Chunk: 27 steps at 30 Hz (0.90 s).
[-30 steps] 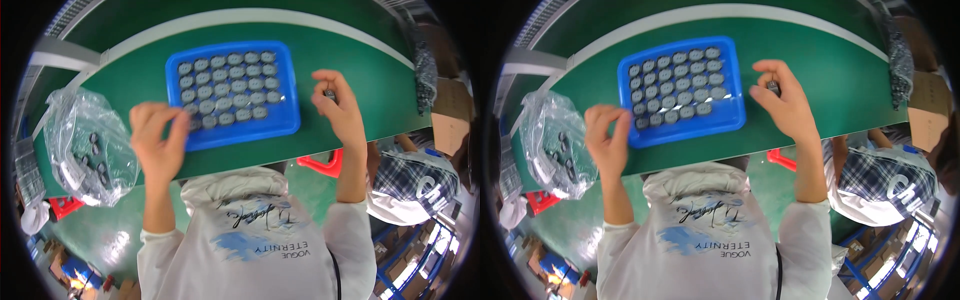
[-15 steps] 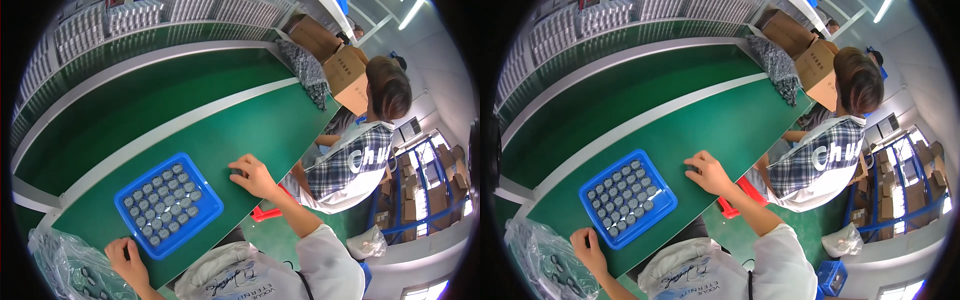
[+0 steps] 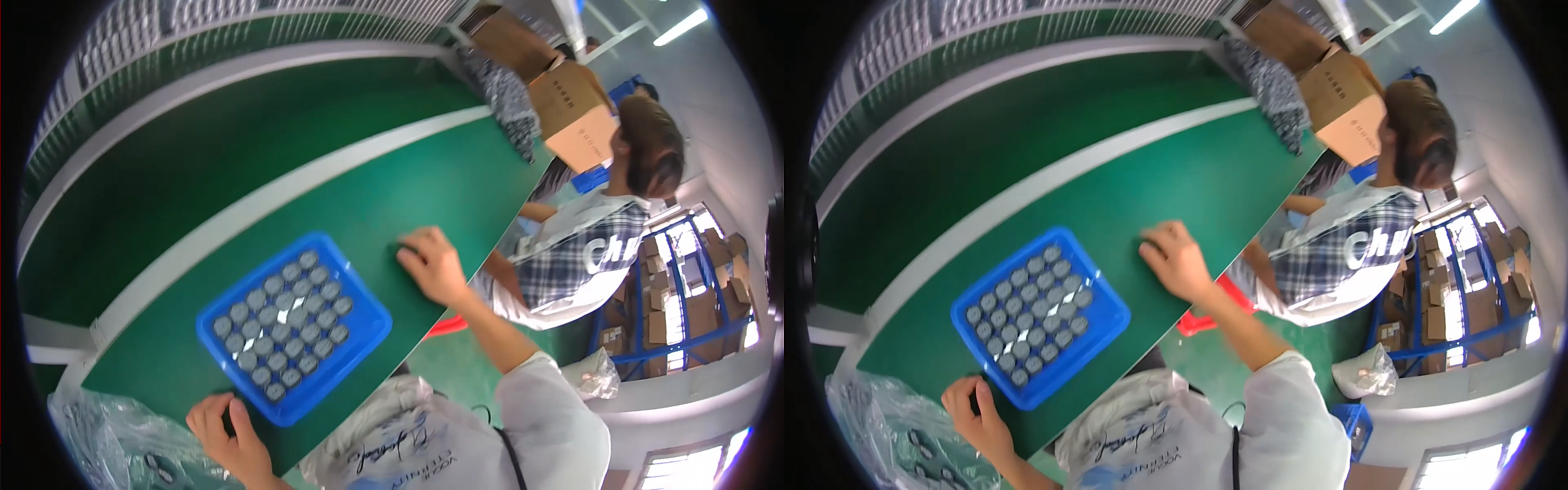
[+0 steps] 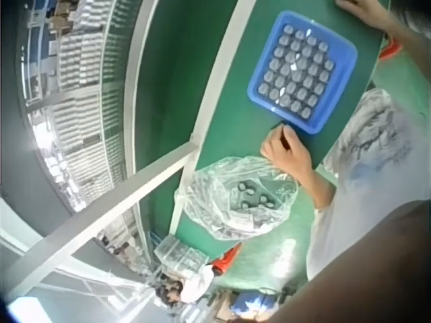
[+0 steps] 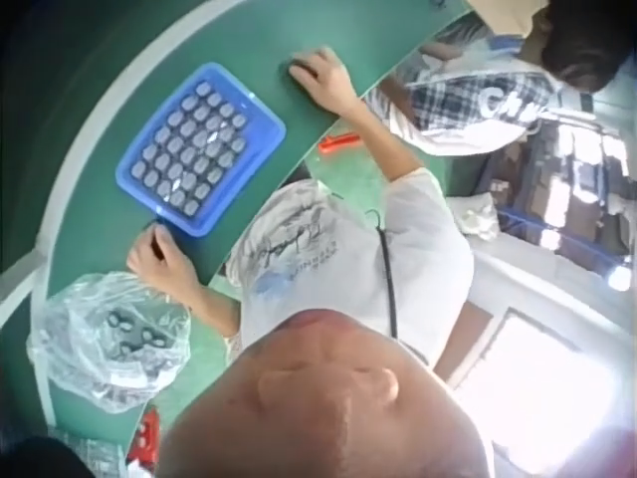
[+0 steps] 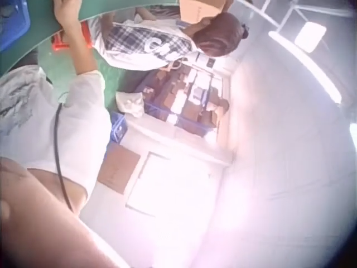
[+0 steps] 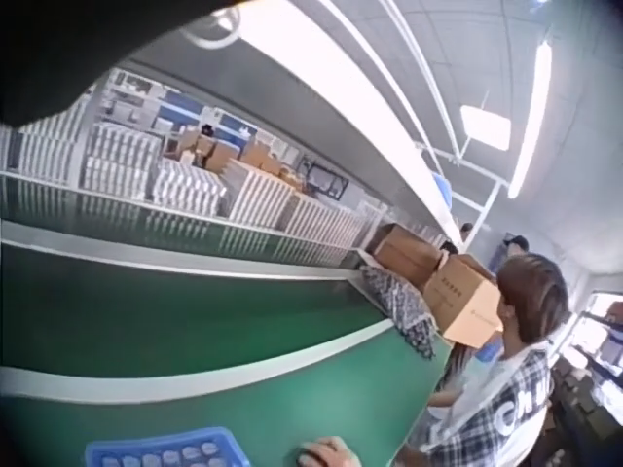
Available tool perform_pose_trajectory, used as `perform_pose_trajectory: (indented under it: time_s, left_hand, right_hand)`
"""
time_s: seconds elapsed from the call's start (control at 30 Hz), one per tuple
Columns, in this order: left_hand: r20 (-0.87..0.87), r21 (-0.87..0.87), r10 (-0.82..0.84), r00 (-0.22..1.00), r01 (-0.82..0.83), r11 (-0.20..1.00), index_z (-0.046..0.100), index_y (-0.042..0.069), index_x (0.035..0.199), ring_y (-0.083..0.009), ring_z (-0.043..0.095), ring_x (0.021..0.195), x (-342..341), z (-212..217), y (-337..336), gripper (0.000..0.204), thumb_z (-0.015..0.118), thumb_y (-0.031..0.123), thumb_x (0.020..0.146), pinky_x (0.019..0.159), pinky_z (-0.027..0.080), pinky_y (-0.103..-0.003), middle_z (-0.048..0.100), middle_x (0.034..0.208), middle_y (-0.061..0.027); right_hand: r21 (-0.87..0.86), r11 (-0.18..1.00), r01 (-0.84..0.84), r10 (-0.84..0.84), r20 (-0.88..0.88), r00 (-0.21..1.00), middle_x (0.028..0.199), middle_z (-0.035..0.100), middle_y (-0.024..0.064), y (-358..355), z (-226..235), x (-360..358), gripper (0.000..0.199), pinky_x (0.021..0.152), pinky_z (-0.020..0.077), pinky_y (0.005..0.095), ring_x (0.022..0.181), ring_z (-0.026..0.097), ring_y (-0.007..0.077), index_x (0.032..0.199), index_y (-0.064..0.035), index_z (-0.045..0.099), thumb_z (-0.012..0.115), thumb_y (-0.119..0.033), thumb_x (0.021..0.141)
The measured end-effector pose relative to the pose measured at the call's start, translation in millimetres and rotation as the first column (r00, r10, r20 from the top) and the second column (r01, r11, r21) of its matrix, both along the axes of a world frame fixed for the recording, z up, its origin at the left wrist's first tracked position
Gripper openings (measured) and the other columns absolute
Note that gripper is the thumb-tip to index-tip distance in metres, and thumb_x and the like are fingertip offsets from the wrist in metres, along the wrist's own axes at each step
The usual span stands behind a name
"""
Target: The person sorts small cylindrical electronic components by hand from a plastic bag into a grid-style blue plastic tray.
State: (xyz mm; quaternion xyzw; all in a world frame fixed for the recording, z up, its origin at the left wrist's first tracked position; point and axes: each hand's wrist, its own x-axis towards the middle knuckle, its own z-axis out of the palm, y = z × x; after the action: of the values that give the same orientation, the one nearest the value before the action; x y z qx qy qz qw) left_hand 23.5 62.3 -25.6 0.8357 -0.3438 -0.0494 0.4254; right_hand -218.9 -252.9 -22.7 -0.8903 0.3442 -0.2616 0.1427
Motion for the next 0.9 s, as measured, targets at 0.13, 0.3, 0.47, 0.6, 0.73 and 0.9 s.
perform_pose_trajectory:
  time_s: [0.13, 0.3, 0.47, 0.6, 0.73, 0.9]
  left_hand:
    - [-0.037, -0.066, -0.013, 0.999, 0.01, 0.998, 0.065, 0.0, 0.093, -0.027, 0.056, 0.094, 7.7, 12.5, -21.0, 0.01, 0.063, 0.008, 0.088, 0.084, 0.044, -0.036, 0.065, 0.095, -0.0109]
    - [-0.064, -0.019, 0.019, 0.998, -0.02, 1.0, 0.066, 0.001, 0.093, -0.0272, 0.056, 0.094, 9.1, 17.2, -35.2, 0.01, 0.063, 0.008, 0.088, 0.085, 0.044, -0.038, 0.066, 0.096, -0.0103]
    - [-0.07, -0.035, 0.025, 0.997, -0.027, 0.999, 0.067, 0.0, 0.094, -0.0271, 0.056, 0.095, 11.5, 18.1, -52.4, 0.01, 0.063, 0.008, 0.088, 0.085, 0.044, -0.038, 0.066, 0.096, -0.0107]
    - [-0.008, -0.007, 0.001, 1.0, -0.001, 1.0, 0.066, -0.001, 0.095, -0.0281, 0.056, 0.096, 21.7, 17.0, -58.4, 0.011, 0.063, 0.007, 0.089, 0.085, 0.044, -0.038, 0.064, 0.097, -0.0124]
    - [-0.058, -0.037, 0.022, 0.998, -0.024, 0.999, 0.065, -0.001, 0.094, -0.0281, 0.056, 0.097, 12.8, 9.4, -64.9, 0.01, 0.061, 0.007, 0.09, 0.086, 0.044, -0.038, 0.063, 0.097, -0.0124]
    - [-0.063, -0.023, 0.021, 0.998, -0.023, 0.999, 0.065, -0.001, 0.093, -0.0267, 0.056, 0.097, 18.5, 5.1, -84.2, 0.01, 0.061, 0.008, 0.09, 0.087, 0.044, -0.037, 0.063, 0.097, -0.012]
  right_hand:
    - [0.118, 0.992, 0.046, -0.045, -0.007, 0.999, 0.096, 0.062, 0.0114, -8.0, 23.1, -3.2, 0.022, 0.066, 0.0471, 0.0309, 0.073, 0.057, 0.019, 0.109, -0.0007, 0.066, 0.063, -0.005, 0.088]
    - [0.287, 0.957, 0.049, -0.005, -0.153, 0.988, 0.094, 0.062, 0.0076, -13.9, 36.0, -7.3, 0.023, 0.06, 0.0442, 0.0253, 0.067, 0.054, 0.0121, 0.111, 0.0002, 0.065, 0.061, 0.0, 0.088]
    - [0.347, 0.936, 0.067, -0.042, -0.08, 0.996, 0.095, 0.062, 0.0082, -31.2, 37.3, -21.5, 0.03, 0.059, 0.0441, 0.0257, 0.068, 0.055, 0.0131, 0.113, -0.0011, 0.064, 0.059, 0.004, 0.084]
    - [0.24, 0.937, -0.255, 0.289, -0.116, 0.95, 0.108, 0.059, 0.0091, -49.0, 40.0, -11.3, 0.029, 0.062, 0.0479, 0.0296, 0.079, 0.06, 0.0194, 0.103, -0.0062, 0.063, 0.061, 0.005, 0.076]
    - [0.216, 0.937, -0.275, 0.303, -0.111, 0.946, 0.107, 0.06, 0.0071, -53.9, 24.4, -22.0, 0.018, 0.061, 0.0499, 0.0292, 0.071, 0.06, 0.0176, 0.095, -0.0063, 0.065, 0.07, -0.002, 0.078]
    - [0.195, 0.952, -0.235, 0.252, -0.066, 0.966, 0.104, 0.063, 0.0077, -62.9, 26.3, -11.5, 0.014, 0.059, 0.0503, 0.0291, 0.066, 0.06, 0.0157, 0.089, -0.0037, 0.066, 0.075, -0.006, 0.079]
